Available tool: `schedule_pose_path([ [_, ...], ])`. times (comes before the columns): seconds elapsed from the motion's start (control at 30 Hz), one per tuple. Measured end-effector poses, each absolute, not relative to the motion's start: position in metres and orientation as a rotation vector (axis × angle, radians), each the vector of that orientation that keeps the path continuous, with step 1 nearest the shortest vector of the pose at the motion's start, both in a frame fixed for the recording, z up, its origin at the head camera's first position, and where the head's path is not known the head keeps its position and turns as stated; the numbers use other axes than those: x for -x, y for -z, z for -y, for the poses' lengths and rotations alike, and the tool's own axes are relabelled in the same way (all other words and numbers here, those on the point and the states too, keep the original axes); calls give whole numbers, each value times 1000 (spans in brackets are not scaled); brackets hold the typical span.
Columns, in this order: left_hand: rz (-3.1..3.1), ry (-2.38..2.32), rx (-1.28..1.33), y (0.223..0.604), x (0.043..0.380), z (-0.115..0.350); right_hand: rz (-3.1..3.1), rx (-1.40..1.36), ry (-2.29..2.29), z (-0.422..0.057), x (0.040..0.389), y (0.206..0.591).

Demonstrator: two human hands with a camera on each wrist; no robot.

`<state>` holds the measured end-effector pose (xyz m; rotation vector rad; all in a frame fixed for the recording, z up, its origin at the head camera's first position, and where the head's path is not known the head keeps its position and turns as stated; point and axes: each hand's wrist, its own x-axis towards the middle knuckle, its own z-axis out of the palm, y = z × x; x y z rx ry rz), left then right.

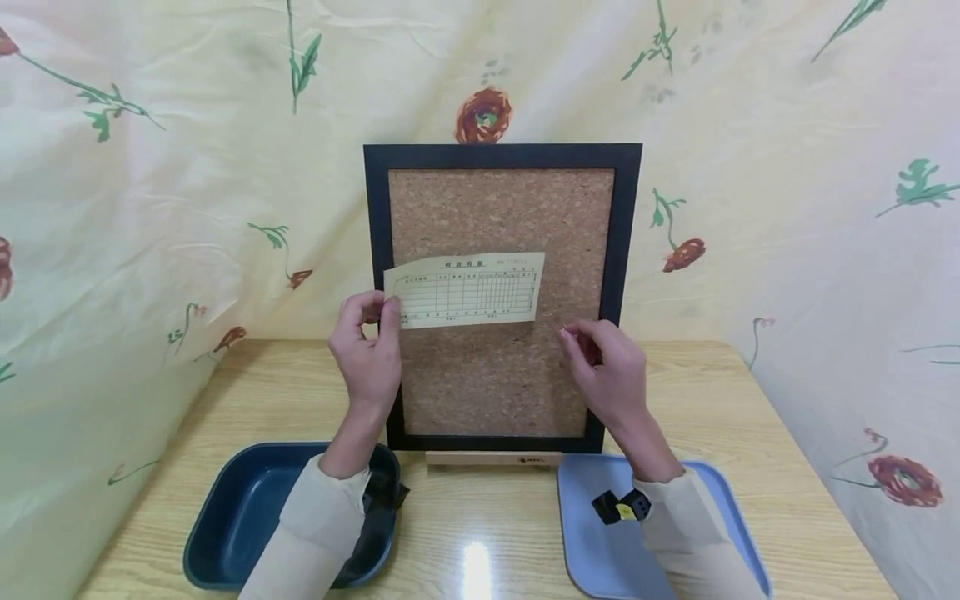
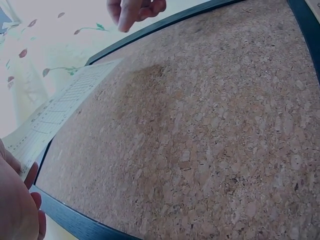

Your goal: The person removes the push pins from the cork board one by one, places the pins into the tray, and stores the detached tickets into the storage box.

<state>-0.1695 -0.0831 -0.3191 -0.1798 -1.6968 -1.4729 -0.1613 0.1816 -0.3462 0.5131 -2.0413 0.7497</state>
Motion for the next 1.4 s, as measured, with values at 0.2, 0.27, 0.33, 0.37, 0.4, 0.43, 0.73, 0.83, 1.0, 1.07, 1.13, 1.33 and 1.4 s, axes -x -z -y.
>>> schedule_pose_path([
  [0.2, 1713, 1485, 168, 322, 166, 86, 2052, -497, -732, -189, 154, 353],
  [0.27, 1714, 1489, 166, 323, 164, 87, 2053, -493, -727, -192, 152, 354],
  [0.33, 1716, 1496, 160, 325, 163, 88, 2053, -491, -720, -195, 150, 356],
  [0.37, 1717, 1501, 158, 325, 162, 89, 2053, -491, -716, -196, 150, 357],
  [0.4, 1718, 1503, 155, 326, 161, 90, 2053, -492, -714, -198, 149, 358],
  [0.43, 1720, 1507, 151, 327, 160, 90, 2057, -492, -712, -199, 148, 359],
  [0.73, 1716, 1549, 129, 334, 154, 95, 2077, -486, -698, -211, 140, 372],
  [0.83, 1723, 1558, 120, 336, 152, 96, 2084, -481, -697, -216, 137, 376],
  [1.0, 1744, 1564, 99, 340, 148, 98, 2076, -480, -697, -222, 133, 384],
  [1.07, 1753, 1563, 91, 341, 146, 100, 2079, -470, -692, -225, 131, 387],
  [1.13, 1766, 1562, 80, 343, 144, 102, 2087, -458, -690, -227, 128, 389],
  [1.33, 1773, 1573, 52, 350, 135, 111, 2112, -442, -689, -234, 119, 398],
  [1.4, 1768, 1573, 51, 353, 132, 114, 2123, -437, -686, -236, 116, 400],
])
